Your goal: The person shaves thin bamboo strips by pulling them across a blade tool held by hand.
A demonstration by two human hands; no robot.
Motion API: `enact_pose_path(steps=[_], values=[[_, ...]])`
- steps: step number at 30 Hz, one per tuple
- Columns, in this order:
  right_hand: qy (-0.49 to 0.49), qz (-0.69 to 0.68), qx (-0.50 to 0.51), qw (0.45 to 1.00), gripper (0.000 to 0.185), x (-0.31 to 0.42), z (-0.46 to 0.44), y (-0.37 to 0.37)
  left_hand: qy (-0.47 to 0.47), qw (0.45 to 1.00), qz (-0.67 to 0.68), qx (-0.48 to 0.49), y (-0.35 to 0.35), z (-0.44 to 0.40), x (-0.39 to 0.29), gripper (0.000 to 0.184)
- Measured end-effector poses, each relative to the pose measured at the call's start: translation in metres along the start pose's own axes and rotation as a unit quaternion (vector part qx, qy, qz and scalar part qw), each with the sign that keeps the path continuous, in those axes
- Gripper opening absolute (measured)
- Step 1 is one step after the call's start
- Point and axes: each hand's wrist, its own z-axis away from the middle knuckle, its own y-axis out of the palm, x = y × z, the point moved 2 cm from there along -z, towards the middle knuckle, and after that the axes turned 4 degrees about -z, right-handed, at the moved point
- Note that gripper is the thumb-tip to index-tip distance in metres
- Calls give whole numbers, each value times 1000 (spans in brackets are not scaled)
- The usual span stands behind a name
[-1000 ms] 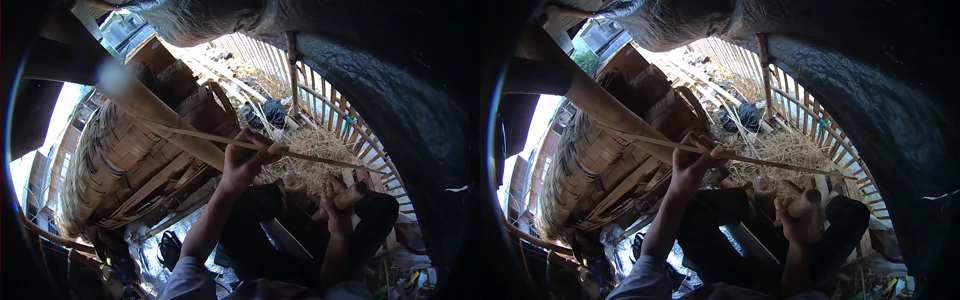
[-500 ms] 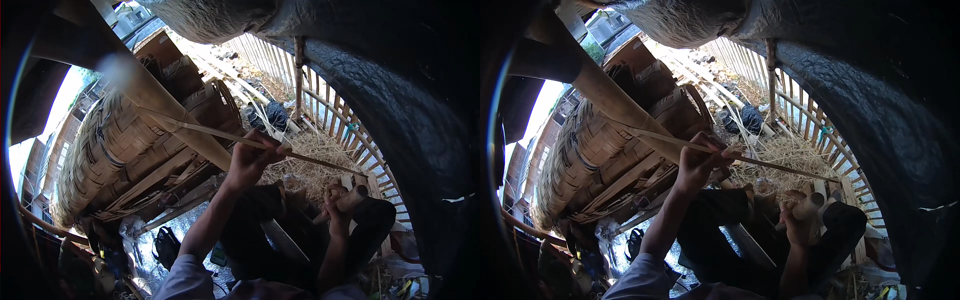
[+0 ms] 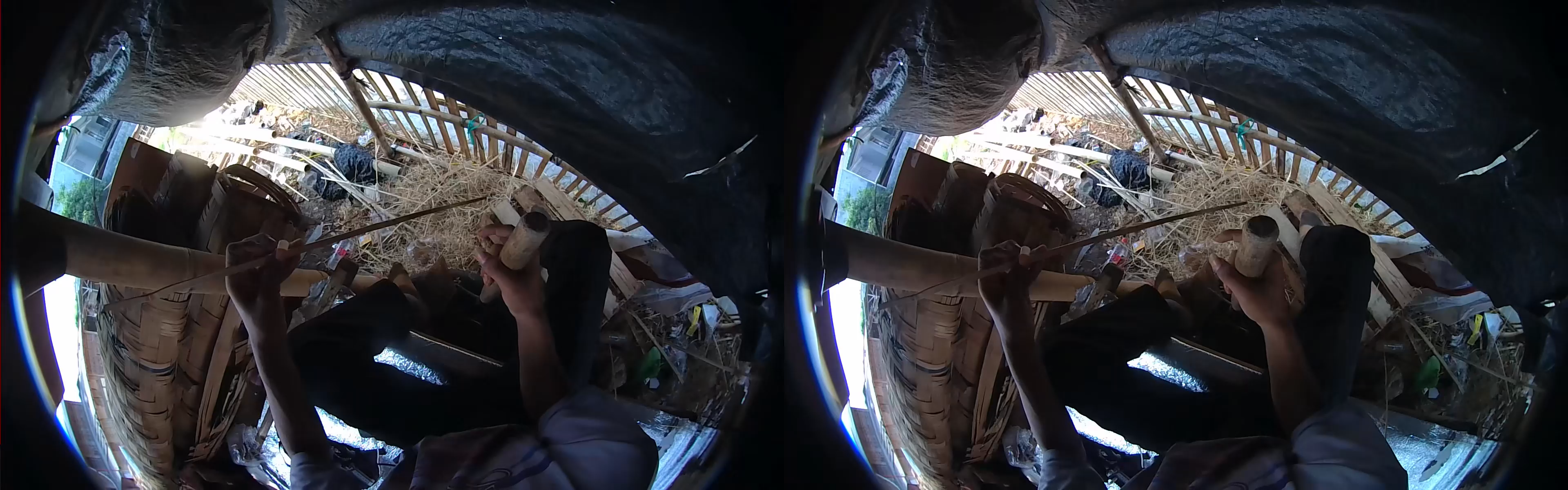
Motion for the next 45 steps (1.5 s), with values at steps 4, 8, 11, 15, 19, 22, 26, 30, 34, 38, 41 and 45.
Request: enact_pose_path(steps=[4,8,11,15,19,22,26,30,34,38,41,45], values=[[-5,-19,-3,1000,25,-2,-2,-4,-28,990,-114,72,5,0,11,14],[0,-7,-21,1000,25,-1,-4,-9,-72,951,-221,201,20,2,34,15],[-7,16,-23,1000,25,-6,-6,-12,-194,935,-124,270,24,-1,59,14],[-23,28,-18,999,25,-5,-7,-13,-72,929,-183,314,16,-17,67,16],[-24,9,-23,999,25,-13,-10,-16,-100,930,-133,327,9,-16,65,13],[-9,22,-24,999,25,-18,-12,-12,-120,933,-134,311,8,-10,57,11],[9,25,-18,999,25,-22,-12,-6,-171,926,-186,281,1,-4,60,9],[10,28,-14,999,24,-26,-12,-6,-163,930,-142,298,-2,-1,59,6],[10,29,-13,999,24,-30,-13,-5,-203,921,-181,279,3,-1,48,4],[21,39,-18,999,22,-37,-13,-3,-173,925,-179,287,4,4,46,2],[27,43,-18,999,21,-40,-12,-1,-141,924,-169,312,3,5,42,2],[34,44,-14,998,20,-44,-13,-3,-72,913,-180,359,4,4,41,2]])
